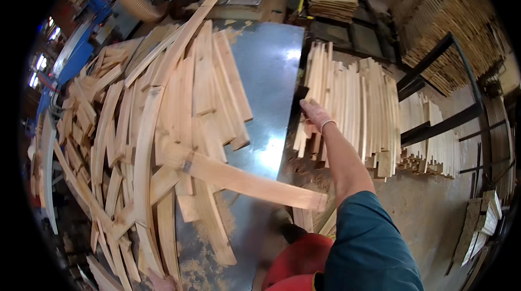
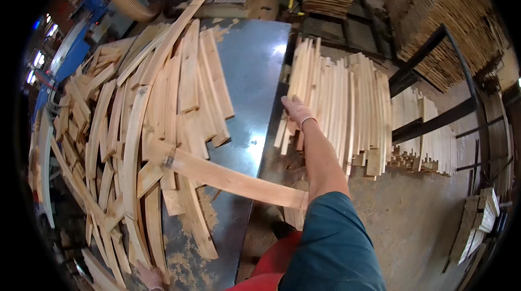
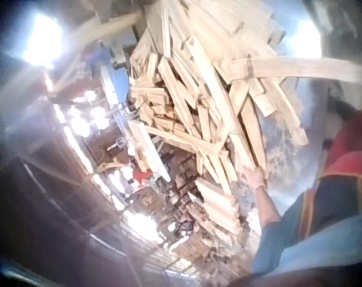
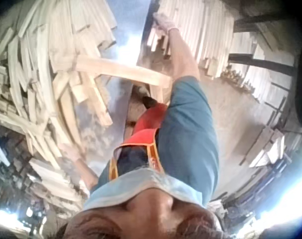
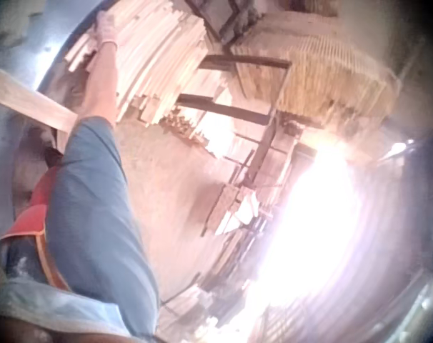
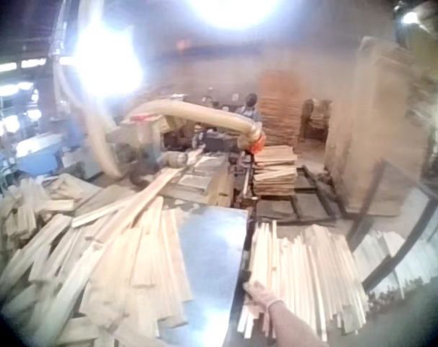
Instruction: The person picks up wooden planks from a large pile on a metal table and stacks them neatly. They repeatedly grab handfuls of planks, align them, and place them into a growing stack on the left side of the table.
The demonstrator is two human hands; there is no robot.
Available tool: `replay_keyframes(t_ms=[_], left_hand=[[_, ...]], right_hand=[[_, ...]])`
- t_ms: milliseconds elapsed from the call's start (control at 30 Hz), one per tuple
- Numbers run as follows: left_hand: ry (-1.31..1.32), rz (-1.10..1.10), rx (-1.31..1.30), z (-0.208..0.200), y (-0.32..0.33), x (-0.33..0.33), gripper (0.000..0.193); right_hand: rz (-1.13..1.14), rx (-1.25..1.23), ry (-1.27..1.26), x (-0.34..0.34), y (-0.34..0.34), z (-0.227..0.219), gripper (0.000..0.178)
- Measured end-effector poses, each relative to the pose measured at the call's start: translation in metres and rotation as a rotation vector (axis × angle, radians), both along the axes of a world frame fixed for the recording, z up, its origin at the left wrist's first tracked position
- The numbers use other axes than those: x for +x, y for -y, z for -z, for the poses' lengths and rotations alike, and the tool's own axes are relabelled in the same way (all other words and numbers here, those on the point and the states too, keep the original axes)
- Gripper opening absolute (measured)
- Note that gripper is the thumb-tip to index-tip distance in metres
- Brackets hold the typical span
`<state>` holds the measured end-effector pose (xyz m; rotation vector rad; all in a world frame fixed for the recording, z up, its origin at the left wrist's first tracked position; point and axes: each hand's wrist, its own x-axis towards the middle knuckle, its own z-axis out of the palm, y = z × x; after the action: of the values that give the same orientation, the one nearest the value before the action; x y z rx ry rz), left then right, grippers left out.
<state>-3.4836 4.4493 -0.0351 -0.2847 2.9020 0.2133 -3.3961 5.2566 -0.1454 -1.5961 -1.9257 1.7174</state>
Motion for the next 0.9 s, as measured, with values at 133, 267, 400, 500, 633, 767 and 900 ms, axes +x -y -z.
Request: replay_keyframes(t_ms=[133,267,400,500,633,767,900], left_hand=[[-0.048,-0.020,-0.051,0.011,0.050,0.036,0.090],[0.094,-0.263,0.314,0.009,0.089,0.108,0.056],[0.044,-0.444,0.483,0.023,0.110,0.199,0.044],[0.019,-0.560,0.400,0.034,0.142,0.260,0.047],[-0.174,-0.448,-0.300,0.037,0.211,0.332,0.065],[-0.070,-0.521,-0.518,0.037,0.294,0.378,0.078],[-0.234,-0.491,-0.546,0.017,0.302,0.356,0.076]], right_hand=[[0.128,0.239,-0.249,0.035,0.065,-0.008,0.086],[-0.520,0.335,0.023,0.107,0.176,-0.032,0.072],[-0.740,0.680,0.009,0.114,0.265,-0.028,0.094],[-0.672,0.655,0.047,0.114,0.292,-0.023,0.095],[-0.589,0.297,-0.218,0.141,0.347,-0.026,0.087],[-0.546,-0.252,-0.470,0.169,0.444,-0.055,0.081],[-0.706,-0.216,-0.483,0.158,0.549,-0.097,0.087]])
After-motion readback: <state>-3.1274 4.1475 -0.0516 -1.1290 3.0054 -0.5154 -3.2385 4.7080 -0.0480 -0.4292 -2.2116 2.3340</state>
